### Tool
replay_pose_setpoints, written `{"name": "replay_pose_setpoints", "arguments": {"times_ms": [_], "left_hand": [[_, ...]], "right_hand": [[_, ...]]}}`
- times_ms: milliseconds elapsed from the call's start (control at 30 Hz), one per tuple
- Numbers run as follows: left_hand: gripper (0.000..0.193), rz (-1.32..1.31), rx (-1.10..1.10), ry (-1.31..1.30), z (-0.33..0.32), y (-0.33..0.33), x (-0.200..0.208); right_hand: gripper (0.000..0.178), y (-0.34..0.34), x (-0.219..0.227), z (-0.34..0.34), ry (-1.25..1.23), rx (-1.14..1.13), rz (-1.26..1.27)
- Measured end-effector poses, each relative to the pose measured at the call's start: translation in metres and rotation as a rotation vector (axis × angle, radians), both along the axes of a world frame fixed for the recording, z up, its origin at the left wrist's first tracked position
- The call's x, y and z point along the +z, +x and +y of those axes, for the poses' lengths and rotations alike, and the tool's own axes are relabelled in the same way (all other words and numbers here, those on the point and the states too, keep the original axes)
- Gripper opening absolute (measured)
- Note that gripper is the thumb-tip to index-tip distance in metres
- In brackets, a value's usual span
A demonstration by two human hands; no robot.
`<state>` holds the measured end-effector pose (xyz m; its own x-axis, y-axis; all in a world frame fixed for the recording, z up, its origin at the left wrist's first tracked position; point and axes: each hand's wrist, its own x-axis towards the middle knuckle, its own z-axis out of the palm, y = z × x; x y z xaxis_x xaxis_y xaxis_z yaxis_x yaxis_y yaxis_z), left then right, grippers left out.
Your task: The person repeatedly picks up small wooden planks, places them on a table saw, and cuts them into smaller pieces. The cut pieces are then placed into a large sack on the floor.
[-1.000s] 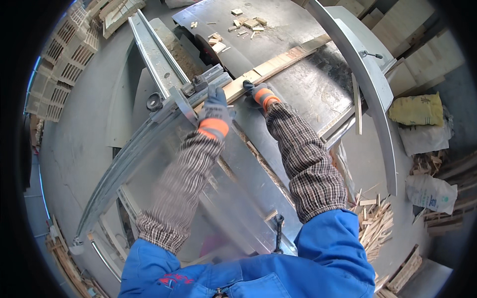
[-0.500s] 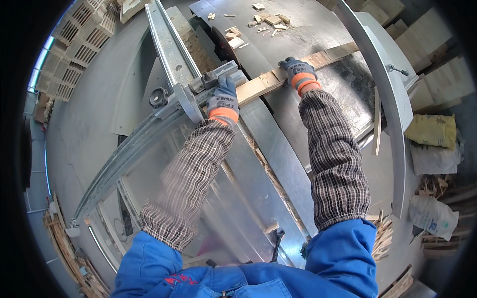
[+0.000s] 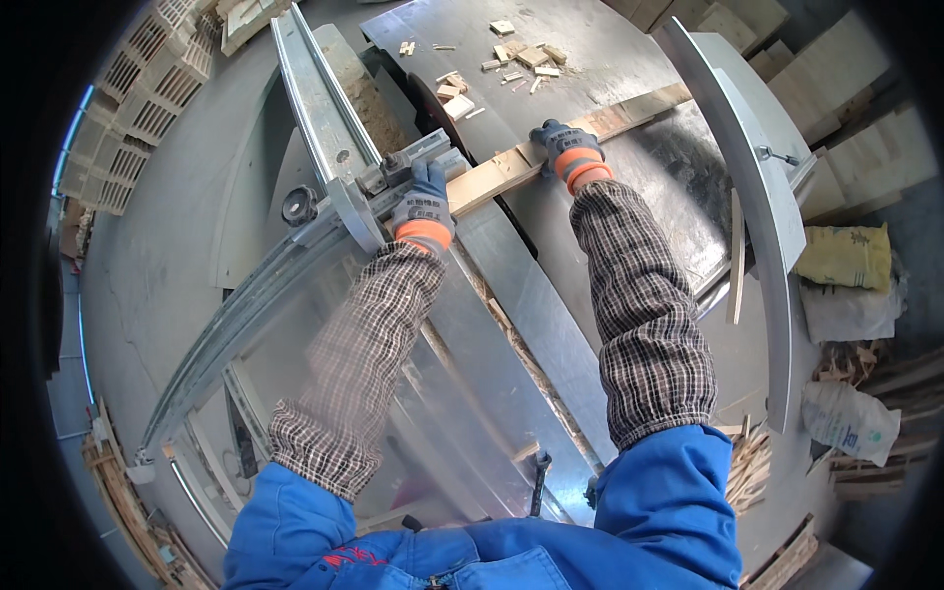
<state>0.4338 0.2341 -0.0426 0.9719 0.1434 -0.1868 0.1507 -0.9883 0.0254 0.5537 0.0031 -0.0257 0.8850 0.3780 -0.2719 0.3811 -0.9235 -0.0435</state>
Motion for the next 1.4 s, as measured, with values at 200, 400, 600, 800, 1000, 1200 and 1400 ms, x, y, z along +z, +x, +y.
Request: {"name": "replay_pose_setpoints", "arguments": {"times_ms": [200, 400, 600, 800, 1000, 1200, 1400], "left_hand": [[0.088, 0.041, 0.02, -0.06, 0.0, -0.002, 0.009], [0.082, -0.031, 0.034, -0.062, 0.0, -0.002, 0.0], [0.071, -0.054, 0.024, -0.1, 0.001, 0.002, -0.001], [0.085, -0.03, 0.04, -0.094, 0.005, -0.002, 0.008], [0.089, 0.04, 0.006, -0.098, 0.005, 0.001, 0.004], [0.09, 0.188, 0.016, -0.084, 0.002, 0.008, 0.006], [0.069, 0.081, -0.038, -0.075, 0.014, -0.008, -0.016]], "right_hand": [[0.075, 0.002, 0.006, 0.004, -0.029, -0.006, 0.052], [0.079, 0.005, 0.005, 0.003, -0.036, -0.006, 0.034], [0.08, 0.01, 0.007, 0.001, -0.038, 0.022, 0.019], [0.074, 0.004, 0.02, 0.014, -0.048, -0.057, 0.037], [0.072, 0.003, 0.012, -0.015, -0.046, -0.031, -0.039], [0.072, -0.019, -0.006, -0.085, 0.084, 0.02, -0.068], [0.076, -0.045, -0.016, -0.104, 0.121, 0.108, -0.052]]}}
